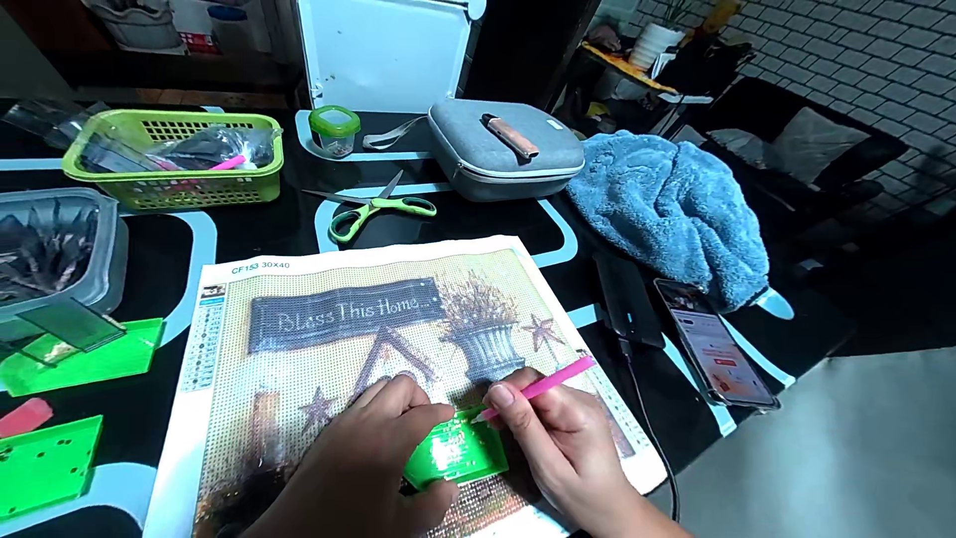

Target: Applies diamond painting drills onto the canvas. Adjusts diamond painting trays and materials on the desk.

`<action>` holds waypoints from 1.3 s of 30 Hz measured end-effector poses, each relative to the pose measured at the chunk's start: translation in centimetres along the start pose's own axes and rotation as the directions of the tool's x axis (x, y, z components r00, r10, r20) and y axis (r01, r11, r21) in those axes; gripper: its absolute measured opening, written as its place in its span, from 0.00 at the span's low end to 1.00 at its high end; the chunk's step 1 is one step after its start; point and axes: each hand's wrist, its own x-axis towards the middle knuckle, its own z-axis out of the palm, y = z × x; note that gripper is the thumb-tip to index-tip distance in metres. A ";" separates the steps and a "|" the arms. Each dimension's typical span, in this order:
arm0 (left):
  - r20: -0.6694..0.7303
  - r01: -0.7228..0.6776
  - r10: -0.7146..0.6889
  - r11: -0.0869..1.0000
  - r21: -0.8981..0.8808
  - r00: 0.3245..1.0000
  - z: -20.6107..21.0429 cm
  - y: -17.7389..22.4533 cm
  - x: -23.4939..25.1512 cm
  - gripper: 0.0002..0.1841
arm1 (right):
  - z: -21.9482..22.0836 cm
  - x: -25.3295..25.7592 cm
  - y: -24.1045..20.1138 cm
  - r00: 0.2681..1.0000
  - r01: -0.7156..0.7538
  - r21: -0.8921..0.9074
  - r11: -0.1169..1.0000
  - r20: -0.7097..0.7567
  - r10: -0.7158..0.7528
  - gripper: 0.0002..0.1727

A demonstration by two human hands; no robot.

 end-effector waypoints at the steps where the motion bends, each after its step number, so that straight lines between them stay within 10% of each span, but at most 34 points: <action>1: -0.003 -0.001 0.001 1.000 0.004 1.000 0.0 0.0 0.0 0.25 | 0.0 0.0 0.0 1.000 0.001 -0.012 1.000 0.000 -0.001 0.20; 39: 0.126 0.070 -0.064 0.997 -0.040 0.990 -1.1 0.7 0.3 0.27 | -3.4 -2.0 1.3 0.975 -0.150 0.026 0.988 -0.163 0.153 0.17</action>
